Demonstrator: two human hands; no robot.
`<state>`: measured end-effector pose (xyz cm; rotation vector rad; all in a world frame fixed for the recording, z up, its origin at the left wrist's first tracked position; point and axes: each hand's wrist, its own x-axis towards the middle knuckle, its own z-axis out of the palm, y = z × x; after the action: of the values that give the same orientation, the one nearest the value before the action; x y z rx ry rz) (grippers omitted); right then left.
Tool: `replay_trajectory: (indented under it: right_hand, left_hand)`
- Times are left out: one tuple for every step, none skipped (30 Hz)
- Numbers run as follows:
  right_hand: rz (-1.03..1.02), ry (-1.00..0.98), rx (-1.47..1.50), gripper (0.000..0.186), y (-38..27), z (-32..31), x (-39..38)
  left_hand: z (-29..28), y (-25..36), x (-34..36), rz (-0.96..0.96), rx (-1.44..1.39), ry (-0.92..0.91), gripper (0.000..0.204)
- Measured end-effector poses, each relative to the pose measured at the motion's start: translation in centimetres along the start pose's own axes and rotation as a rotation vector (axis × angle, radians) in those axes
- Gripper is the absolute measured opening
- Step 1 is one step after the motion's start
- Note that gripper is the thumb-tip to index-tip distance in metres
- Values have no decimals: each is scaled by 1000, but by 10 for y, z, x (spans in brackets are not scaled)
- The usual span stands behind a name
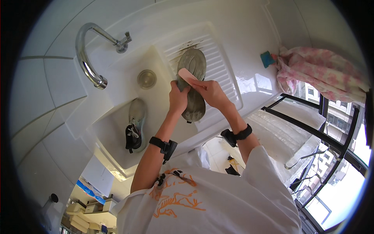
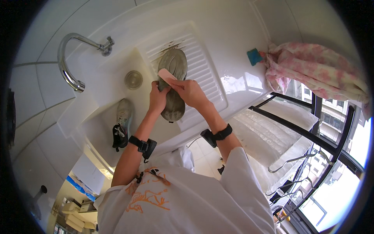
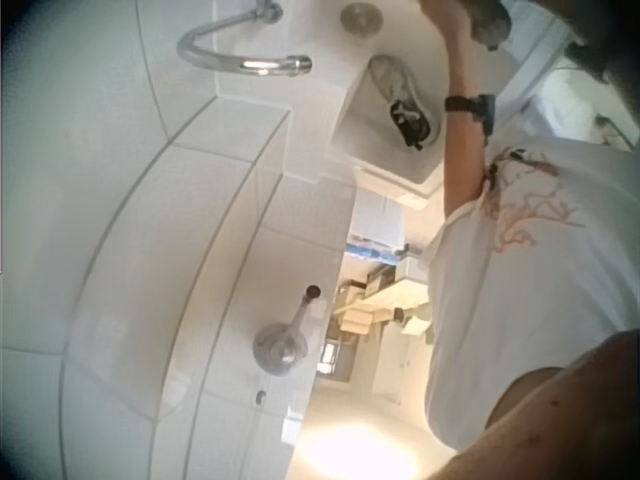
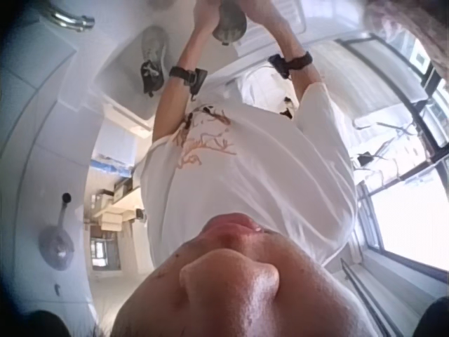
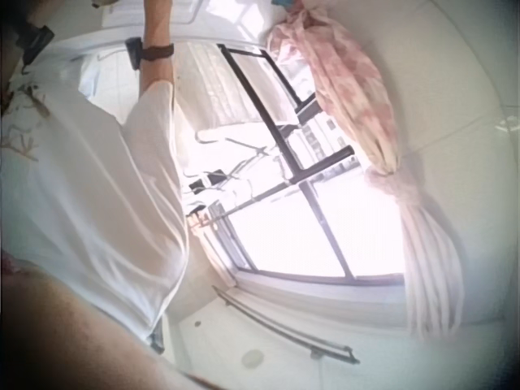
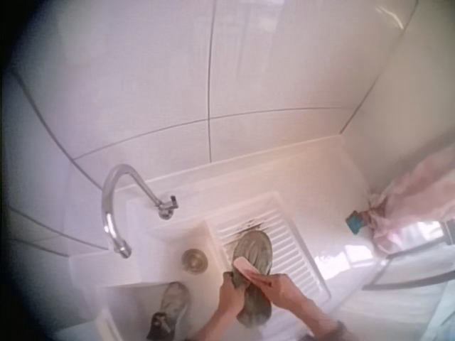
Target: The recorder is washing and scrubbing a pair of sneakers in a utility sink using a brush and detergent.
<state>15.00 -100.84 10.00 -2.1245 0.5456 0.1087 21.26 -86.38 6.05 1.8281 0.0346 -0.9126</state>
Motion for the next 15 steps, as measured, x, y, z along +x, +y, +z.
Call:
replay_trajectory:
  right_hand:
    - [-5, 9, -18, 25, 1, -1, -3]
    - [-3, 10, -20, 25, 3, -6, 5]
    - [84, -17, -267, 26, 6, -15, 23]
    - [170, -47, -511, 27, 11, -22, 40]
    - [105, 70, -364, 27, 16, -31, 52]
    - [37, 178, -213, 26, 14, -36, 59]
    - [118, 132, -215, 27, 7, -45, 61]
    - [122, 136, -215, 27, 12, -40, 55]
    - [69, 199, -172, 27, 20, -29, 46]
    - [11, 264, -133, 27, 26, -23, 36]
    - [-13, 264, -90, 27, 31, -18, 19]
    - [114, 186, -103, 27, 18, -14, 0]
    - [167, 128, -106, 27, 5, -9, -19]
    - [140, 145, -17, 28, 6, -2, -38]
    - [123, 199, 4, 28, 5, 7, -48]
  left_hand:
    - [0, 0, 1, 0, -2, -3, 51]
    - [0, 0, 1, 15, 5, 6, 51]
    - [1, 1, 1, 34, 15, 14, 51]
    - [2, 0, 2, 35, 18, 14, 51]
    - [6, -1, 4, 70, 11, 11, 52]
    - [6, -3, 3, 99, 5, 15, 52]
    - [6, -4, 4, 99, 7, 12, 52]
    - [6, -4, 7, 87, 9, 16, 53]
    - [5, -5, 7, 74, 11, 23, 53]
    - [5, -2, 6, 79, 8, 21, 53]
    - [4, 0, 5, 65, -3, 25, 54]
    - [-1, -2, 3, 44, -14, 41, 54]
    - [-2, -6, 3, 45, -18, 45, 54]
    - [0, -8, 4, 77, 4, 47, 54]
    - [2, -8, 4, 108, 29, 52, 55]
